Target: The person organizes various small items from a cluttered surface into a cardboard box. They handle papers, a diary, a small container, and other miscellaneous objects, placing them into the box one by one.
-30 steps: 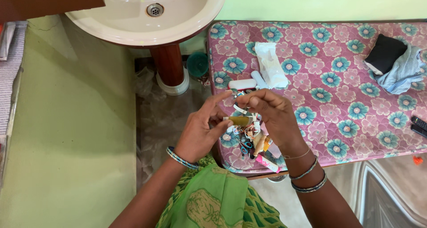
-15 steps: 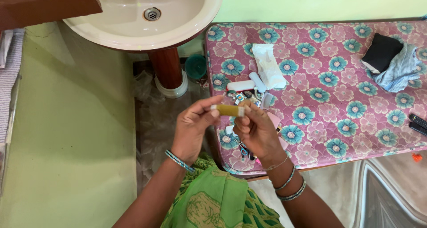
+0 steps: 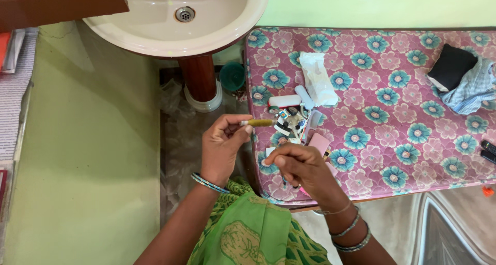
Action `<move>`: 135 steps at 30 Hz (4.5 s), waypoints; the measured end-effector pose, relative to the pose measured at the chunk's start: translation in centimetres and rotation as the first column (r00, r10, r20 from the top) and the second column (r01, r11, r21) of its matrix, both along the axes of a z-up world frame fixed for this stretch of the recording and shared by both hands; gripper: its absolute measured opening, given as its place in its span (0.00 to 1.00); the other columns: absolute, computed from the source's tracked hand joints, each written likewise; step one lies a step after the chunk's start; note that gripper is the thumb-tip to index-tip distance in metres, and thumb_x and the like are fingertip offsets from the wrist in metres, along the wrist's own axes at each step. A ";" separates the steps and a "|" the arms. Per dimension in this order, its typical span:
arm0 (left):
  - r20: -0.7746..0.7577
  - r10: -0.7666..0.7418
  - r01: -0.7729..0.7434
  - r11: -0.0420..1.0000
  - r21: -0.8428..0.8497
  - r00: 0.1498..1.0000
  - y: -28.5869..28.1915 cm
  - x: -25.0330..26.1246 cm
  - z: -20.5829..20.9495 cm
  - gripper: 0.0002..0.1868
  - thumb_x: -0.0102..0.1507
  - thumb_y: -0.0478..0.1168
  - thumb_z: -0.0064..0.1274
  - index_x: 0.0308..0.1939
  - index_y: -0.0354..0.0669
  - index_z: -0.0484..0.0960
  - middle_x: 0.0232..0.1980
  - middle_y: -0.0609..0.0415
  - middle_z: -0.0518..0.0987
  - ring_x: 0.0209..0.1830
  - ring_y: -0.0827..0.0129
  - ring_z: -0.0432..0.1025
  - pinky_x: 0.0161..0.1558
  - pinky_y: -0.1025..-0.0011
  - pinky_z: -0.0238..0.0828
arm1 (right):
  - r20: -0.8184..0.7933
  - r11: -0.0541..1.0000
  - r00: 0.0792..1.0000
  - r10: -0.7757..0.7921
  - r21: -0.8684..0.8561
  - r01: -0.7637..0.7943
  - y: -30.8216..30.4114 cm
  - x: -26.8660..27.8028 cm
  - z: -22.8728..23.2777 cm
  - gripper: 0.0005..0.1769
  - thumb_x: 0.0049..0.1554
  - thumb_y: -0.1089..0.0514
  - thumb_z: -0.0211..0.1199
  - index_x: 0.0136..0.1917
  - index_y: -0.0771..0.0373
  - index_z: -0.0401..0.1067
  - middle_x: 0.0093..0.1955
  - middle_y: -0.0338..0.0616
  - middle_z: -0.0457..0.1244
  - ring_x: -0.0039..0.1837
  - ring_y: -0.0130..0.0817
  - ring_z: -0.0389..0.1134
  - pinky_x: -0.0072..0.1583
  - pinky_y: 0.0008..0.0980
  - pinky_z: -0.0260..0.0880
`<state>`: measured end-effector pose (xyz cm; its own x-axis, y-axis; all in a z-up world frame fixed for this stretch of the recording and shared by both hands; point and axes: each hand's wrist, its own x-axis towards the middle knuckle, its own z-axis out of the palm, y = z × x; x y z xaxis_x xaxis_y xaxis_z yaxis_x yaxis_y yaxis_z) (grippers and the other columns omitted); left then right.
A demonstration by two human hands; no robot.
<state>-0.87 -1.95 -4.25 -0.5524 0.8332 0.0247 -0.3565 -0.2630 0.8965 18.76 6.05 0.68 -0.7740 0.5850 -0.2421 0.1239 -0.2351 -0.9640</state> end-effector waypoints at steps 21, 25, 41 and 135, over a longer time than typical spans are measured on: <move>0.052 -0.086 0.086 0.996 0.009 0.995 -0.4 -0.1 0.7 0.07 0.70 0.33 0.51 0.51 0.36 0.78 0.53 0.43 0.84 0.50 0.69 0.80 0.50 0.72 0.78 | -0.065 0.956 0.998 0.001 -0.291 -0.019 1.0 -1.8 -5.0 0.16 0.63 0.53 0.59 0.50 0.68 0.77 0.29 0.34 0.59 0.31 0.22 0.57 0.35 0.22 0.56; -0.066 -0.145 0.148 0.988 0.042 0.987 -0.3 0.5 -0.1 0.07 0.70 0.34 0.51 0.52 0.37 0.76 0.51 0.50 0.82 0.51 0.70 0.80 0.51 0.72 0.76 | -0.242 0.953 0.969 -0.051 -0.301 -0.025 2.4 -1.1 -4.7 0.11 0.63 0.57 0.62 0.46 0.69 0.76 0.30 0.34 0.58 0.30 0.21 0.55 0.33 0.21 0.54; -0.428 -0.158 0.068 0.973 -0.219 0.890 1.0 1.0 -1.4 0.04 0.65 0.31 0.55 0.43 0.38 0.78 0.35 0.57 0.84 0.34 0.79 0.79 0.37 0.78 0.77 | -0.312 0.998 0.950 0.005 -0.057 -0.024 0.9 -0.4 -1.1 0.16 0.63 0.55 0.61 0.39 0.71 0.72 0.33 0.38 0.59 0.33 0.24 0.54 0.37 0.27 0.54; -0.627 -0.726 0.184 0.683 -0.707 0.283 -4.9 1.1 -8.3 0.28 0.61 0.46 0.55 0.65 0.43 0.72 0.69 0.45 0.71 0.71 0.51 0.62 0.62 0.51 0.60 | 0.814 0.800 0.558 0.160 0.223 -0.556 -5.3 10.6 -29.6 0.23 0.52 0.55 0.66 0.61 0.57 0.70 0.62 0.46 0.65 0.59 0.49 0.69 0.57 0.47 0.70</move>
<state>0.28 -6.87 -12.58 0.0207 0.9719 -0.2347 0.6947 0.1548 0.7025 29.39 0.77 -28.88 -0.6080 0.4841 -0.6293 0.7937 0.3884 -0.4681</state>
